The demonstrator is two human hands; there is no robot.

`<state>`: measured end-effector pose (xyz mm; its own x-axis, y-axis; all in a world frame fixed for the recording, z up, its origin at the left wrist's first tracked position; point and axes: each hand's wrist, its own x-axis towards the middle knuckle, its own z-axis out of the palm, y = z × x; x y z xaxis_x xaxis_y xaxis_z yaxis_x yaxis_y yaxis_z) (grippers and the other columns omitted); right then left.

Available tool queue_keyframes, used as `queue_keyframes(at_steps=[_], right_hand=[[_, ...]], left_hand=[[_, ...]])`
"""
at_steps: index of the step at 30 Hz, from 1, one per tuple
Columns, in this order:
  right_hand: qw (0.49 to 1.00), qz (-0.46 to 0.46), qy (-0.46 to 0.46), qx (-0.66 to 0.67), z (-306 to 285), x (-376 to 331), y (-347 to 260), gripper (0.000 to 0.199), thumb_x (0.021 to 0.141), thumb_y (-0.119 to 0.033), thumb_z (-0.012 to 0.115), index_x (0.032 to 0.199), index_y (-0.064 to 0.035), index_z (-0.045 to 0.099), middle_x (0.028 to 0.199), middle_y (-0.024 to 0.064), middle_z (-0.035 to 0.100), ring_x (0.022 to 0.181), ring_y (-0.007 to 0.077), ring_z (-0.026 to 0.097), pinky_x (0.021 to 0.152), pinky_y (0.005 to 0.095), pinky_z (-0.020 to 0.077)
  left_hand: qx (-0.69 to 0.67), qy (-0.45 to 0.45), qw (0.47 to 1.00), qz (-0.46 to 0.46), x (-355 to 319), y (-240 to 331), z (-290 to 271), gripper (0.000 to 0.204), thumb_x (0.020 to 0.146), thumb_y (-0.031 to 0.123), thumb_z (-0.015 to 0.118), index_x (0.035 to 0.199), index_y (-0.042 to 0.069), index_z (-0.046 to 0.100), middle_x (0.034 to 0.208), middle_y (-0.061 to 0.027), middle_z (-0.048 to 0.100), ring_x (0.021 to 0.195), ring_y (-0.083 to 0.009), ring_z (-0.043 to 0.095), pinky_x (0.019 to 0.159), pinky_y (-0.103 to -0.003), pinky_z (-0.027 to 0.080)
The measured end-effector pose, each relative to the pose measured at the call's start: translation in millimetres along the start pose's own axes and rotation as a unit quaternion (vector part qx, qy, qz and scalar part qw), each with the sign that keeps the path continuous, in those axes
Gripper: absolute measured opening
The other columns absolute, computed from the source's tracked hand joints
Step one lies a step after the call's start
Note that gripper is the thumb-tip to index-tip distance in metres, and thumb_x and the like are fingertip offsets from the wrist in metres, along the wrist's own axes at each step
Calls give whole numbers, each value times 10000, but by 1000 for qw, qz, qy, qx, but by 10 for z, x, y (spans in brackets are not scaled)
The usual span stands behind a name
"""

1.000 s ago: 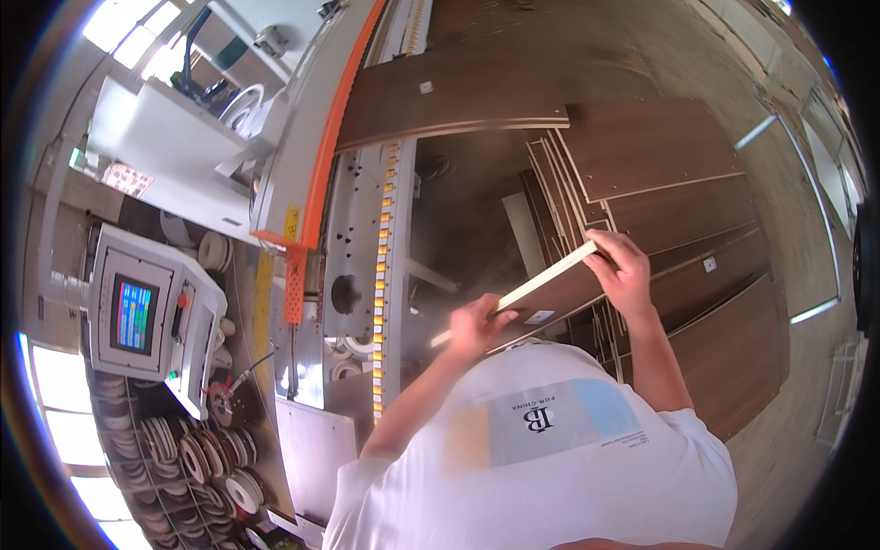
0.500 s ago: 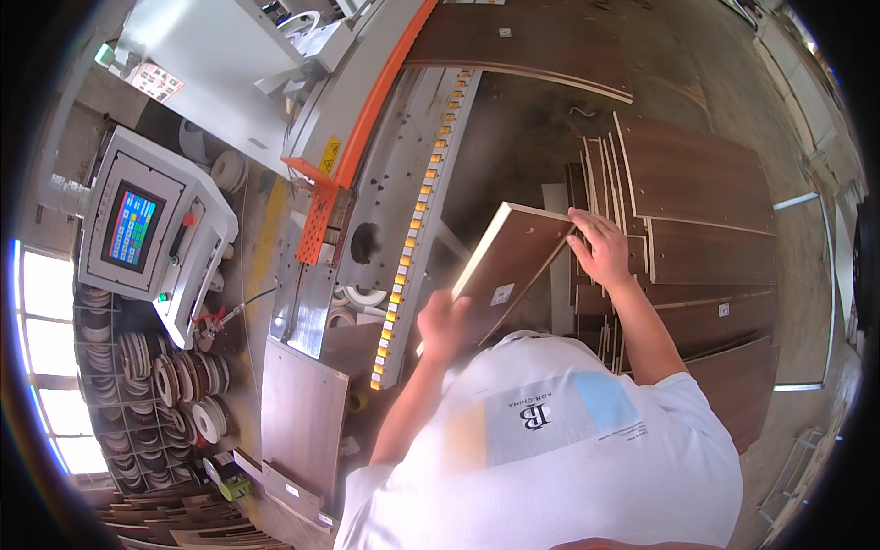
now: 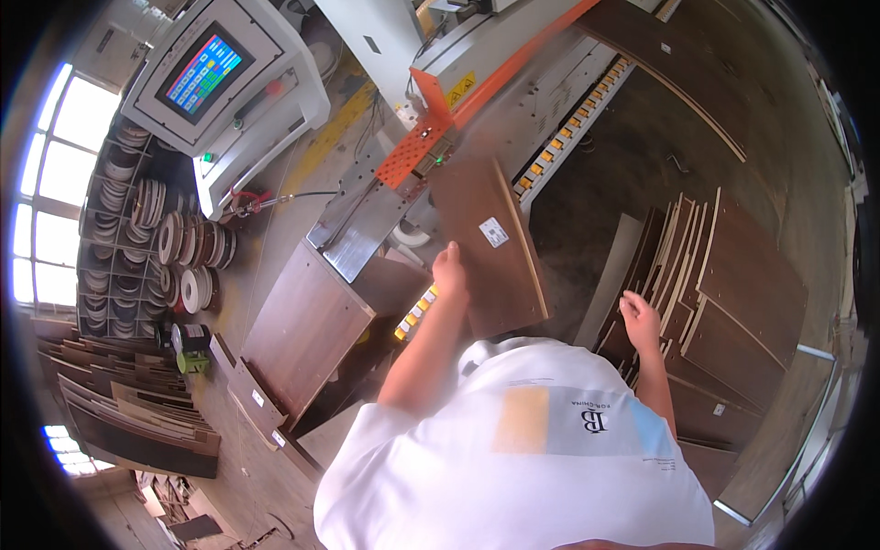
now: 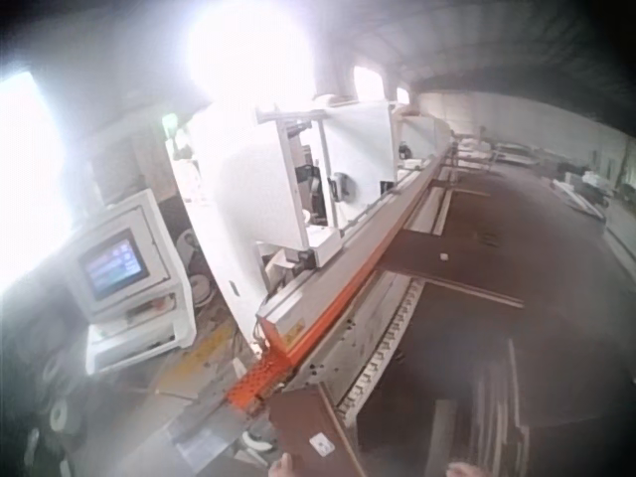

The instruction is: The person picks up wood panels from a stack and feeds them into an industrial edge-banding machine one by one.

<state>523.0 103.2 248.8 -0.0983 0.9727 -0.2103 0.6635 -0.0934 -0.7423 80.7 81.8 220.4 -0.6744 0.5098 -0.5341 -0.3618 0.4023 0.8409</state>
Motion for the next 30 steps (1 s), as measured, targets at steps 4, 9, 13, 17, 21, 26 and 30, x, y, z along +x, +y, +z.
queue_keyframes(at_steps=[4,9,13,17,21,26,30], right_hand=[[1000,16,-6,-17,55,-168,61,311,948,-218,695,1182,-14,697,994,115,758,928,181,723,821,300,548],[999,15,-18,-34,103,-289,290,309,940,-195,691,1189,-11,702,1015,115,754,893,180,717,817,313,555],[997,69,-25,-9,199,-337,604,328,919,-269,701,1161,-49,717,1030,127,754,951,241,725,844,342,548],[992,125,-23,18,310,-493,761,319,921,-264,691,1157,-51,719,985,112,753,902,217,722,822,331,548],[990,133,-49,14,373,-549,737,310,921,-266,686,1144,-53,722,938,101,748,857,186,716,797,314,545],[988,150,-36,-6,440,-700,588,312,925,-271,678,1147,-55,718,935,103,748,849,184,718,783,315,546],[986,161,-31,-23,368,-803,571,312,931,-286,675,1152,-70,715,937,111,750,858,212,726,777,333,548]], left_hand=[[-88,25,995,-34,377,76,-144,415,1044,383,551,1132,-10,651,885,-47,598,791,-165,524,730,-368,468],[-203,16,979,-19,795,17,-258,427,1049,360,536,1209,-30,601,1110,-117,643,993,-216,586,885,-388,483],[-100,18,991,92,912,-60,-358,534,1012,262,587,1432,-31,434,1360,-179,566,1210,-286,565,1025,-395,440],[-3,27,997,77,579,222,-269,754,968,163,621,1581,-7,217,1534,-213,428,1377,-307,464,1115,-387,371],[-70,15,983,168,876,-44,-297,801,964,122,629,1601,8,156,1569,-199,383,1396,-297,438,1135,-382,352],[-191,-31,970,147,938,32,36,798,961,42,619,1604,10,146,1592,-171,347,1402,-279,423,1146,-372,344],[-192,-48,967,158,934,217,411,797,969,40,617,1610,39,144,1545,-152,403,1315,-256,479,1078,-361,393]])
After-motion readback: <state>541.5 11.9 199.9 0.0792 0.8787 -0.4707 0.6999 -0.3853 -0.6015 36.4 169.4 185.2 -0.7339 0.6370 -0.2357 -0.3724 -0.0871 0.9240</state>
